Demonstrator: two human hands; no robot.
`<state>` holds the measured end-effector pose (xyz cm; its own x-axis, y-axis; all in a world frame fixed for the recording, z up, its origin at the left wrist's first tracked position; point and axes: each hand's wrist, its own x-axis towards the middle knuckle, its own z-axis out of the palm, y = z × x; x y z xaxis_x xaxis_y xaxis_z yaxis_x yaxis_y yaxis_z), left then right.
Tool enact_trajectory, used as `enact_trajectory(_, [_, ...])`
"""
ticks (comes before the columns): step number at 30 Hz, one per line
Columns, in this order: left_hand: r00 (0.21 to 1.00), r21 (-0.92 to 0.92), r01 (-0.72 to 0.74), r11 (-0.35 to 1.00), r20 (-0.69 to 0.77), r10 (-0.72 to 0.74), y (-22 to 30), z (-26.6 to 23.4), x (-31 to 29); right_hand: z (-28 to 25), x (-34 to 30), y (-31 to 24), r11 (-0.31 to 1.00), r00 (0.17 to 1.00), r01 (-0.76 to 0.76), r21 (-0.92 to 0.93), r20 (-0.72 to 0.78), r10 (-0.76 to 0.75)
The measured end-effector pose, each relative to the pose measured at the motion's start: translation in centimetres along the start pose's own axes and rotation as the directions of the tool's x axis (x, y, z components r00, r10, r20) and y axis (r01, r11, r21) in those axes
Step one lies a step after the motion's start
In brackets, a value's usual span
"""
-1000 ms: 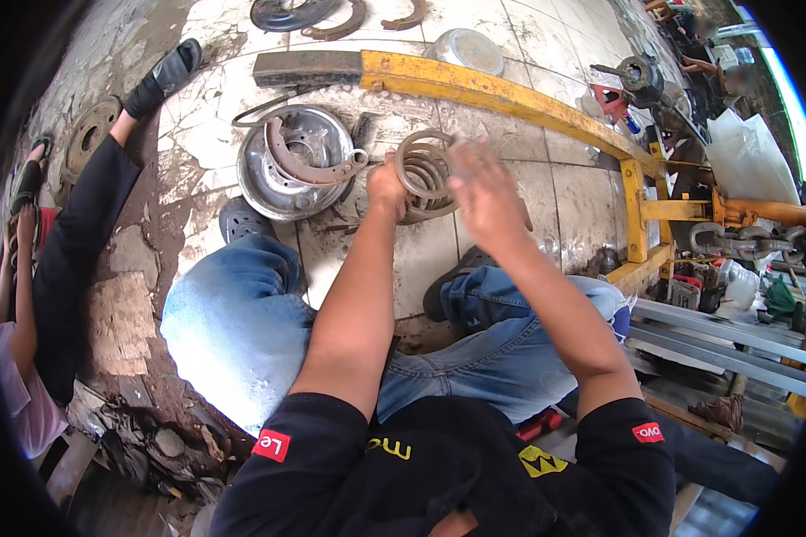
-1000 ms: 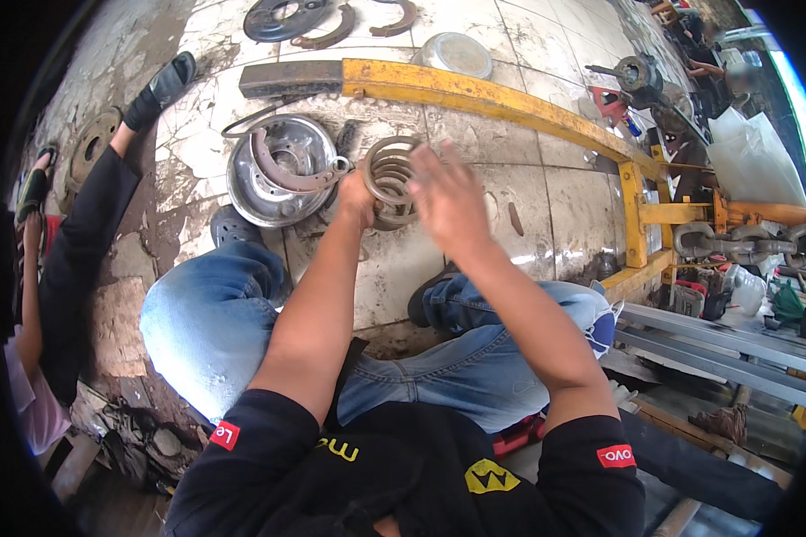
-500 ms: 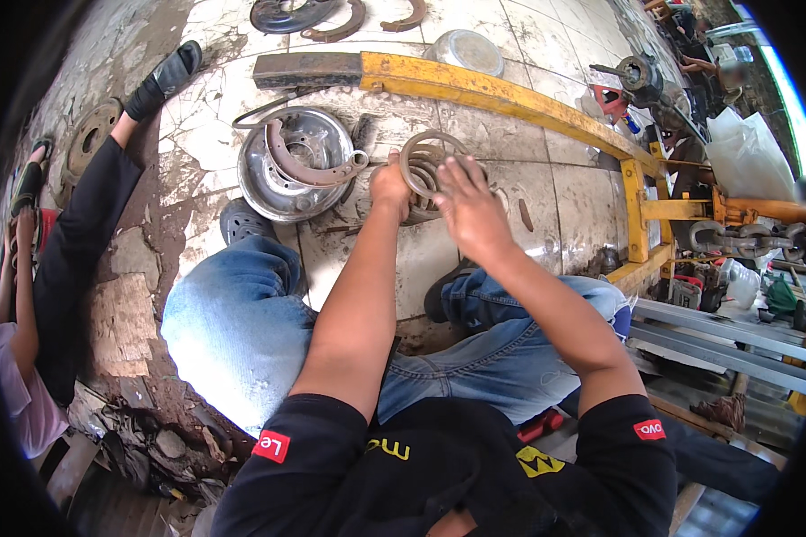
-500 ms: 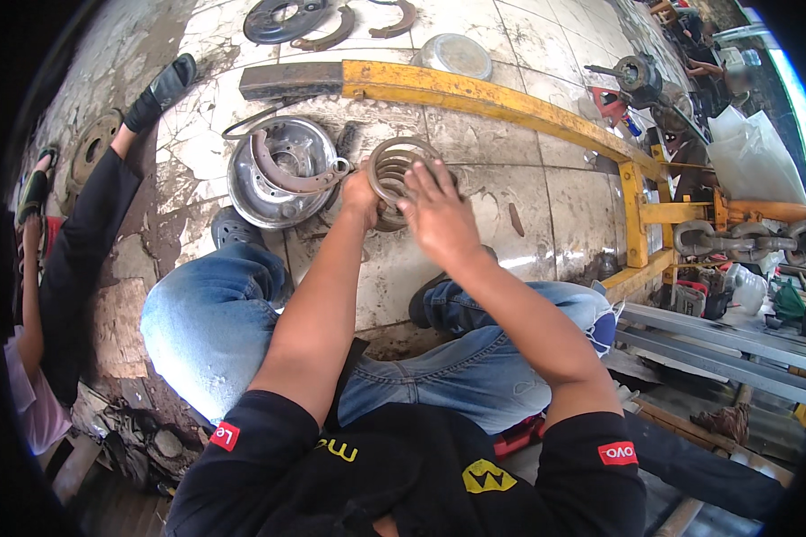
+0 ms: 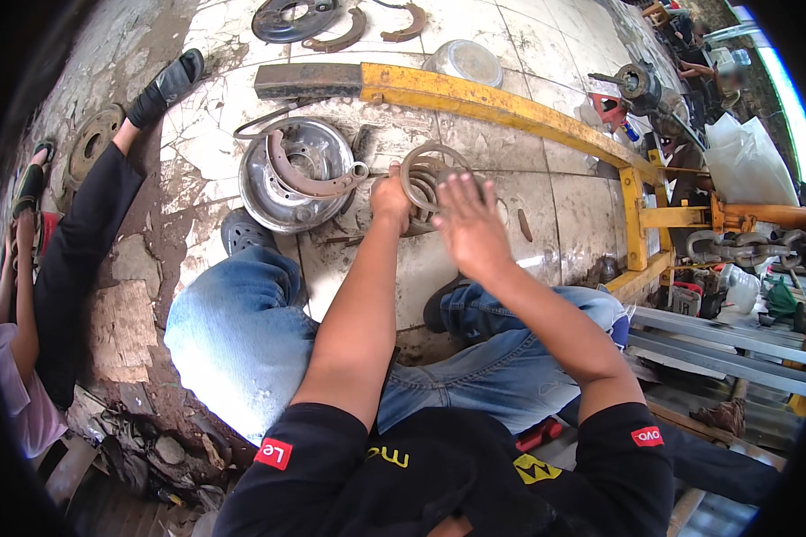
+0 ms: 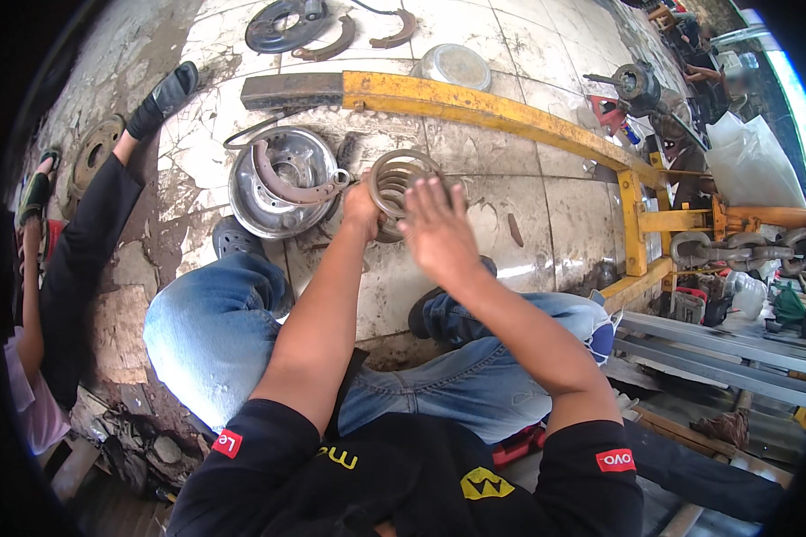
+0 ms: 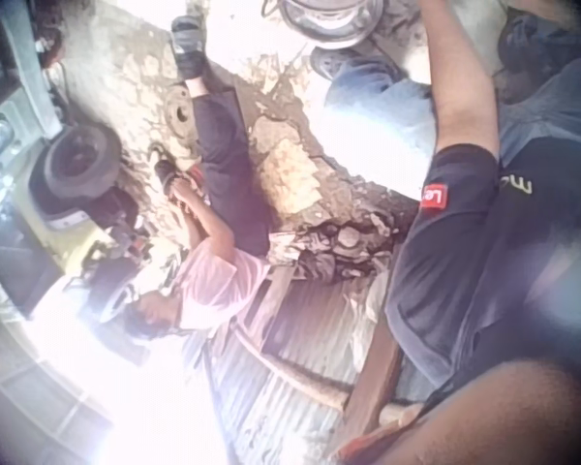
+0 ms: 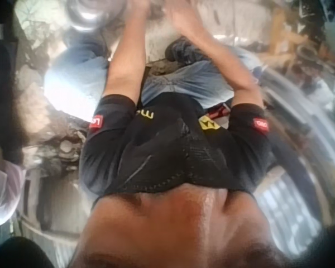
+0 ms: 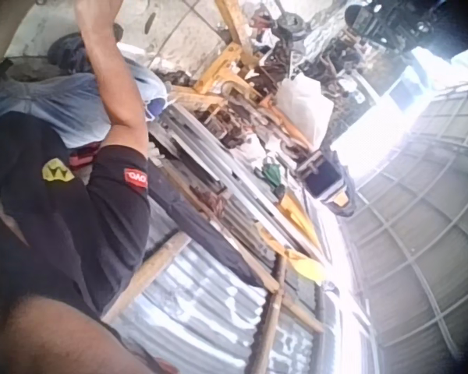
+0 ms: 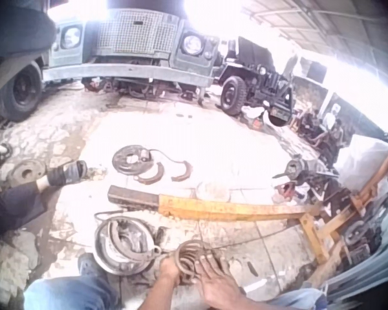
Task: The person sits on the floor and repeatedly rubs a metal coil spring with their hands, rotating it to treat different sections. A metal bowl and other parts are nearby, but the person focuses on the spring.
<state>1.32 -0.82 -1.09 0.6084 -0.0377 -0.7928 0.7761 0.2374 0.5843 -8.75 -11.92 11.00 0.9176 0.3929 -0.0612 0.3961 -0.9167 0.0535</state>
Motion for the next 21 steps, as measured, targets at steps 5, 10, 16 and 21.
enact_trajectory(5, [1.000, -0.026, -0.024, 0.999, -0.018, 0.024, -0.2, -0.2, 0.5, 0.4, 0.6, 0.8, 0.984, 0.995, 0.026, 0.178, -0.101, -0.008])
enact_trajectory(10, [0.999, -0.227, -0.048, 0.973, 0.009, 0.051, -0.8, -0.6, 1.3, 0.3, -0.5, -0.1, 0.952, 0.992, 0.121, 0.283, -0.055, -0.110])
enact_trajectory(16, [1.000, -0.080, -0.026, 0.996, -0.002, 0.026, -0.3, -0.6, 1.1, 0.0, 0.2, -0.4, 0.965, 0.996, 0.058, 0.257, -0.074, -0.040])
enact_trajectory(21, [0.999, -0.074, -0.031, 0.997, -0.012, 0.030, -0.7, 0.2, 0.5, 0.3, 1.2, 2.4, 0.992, 0.997, 0.023, 0.125, -0.073, -0.014])
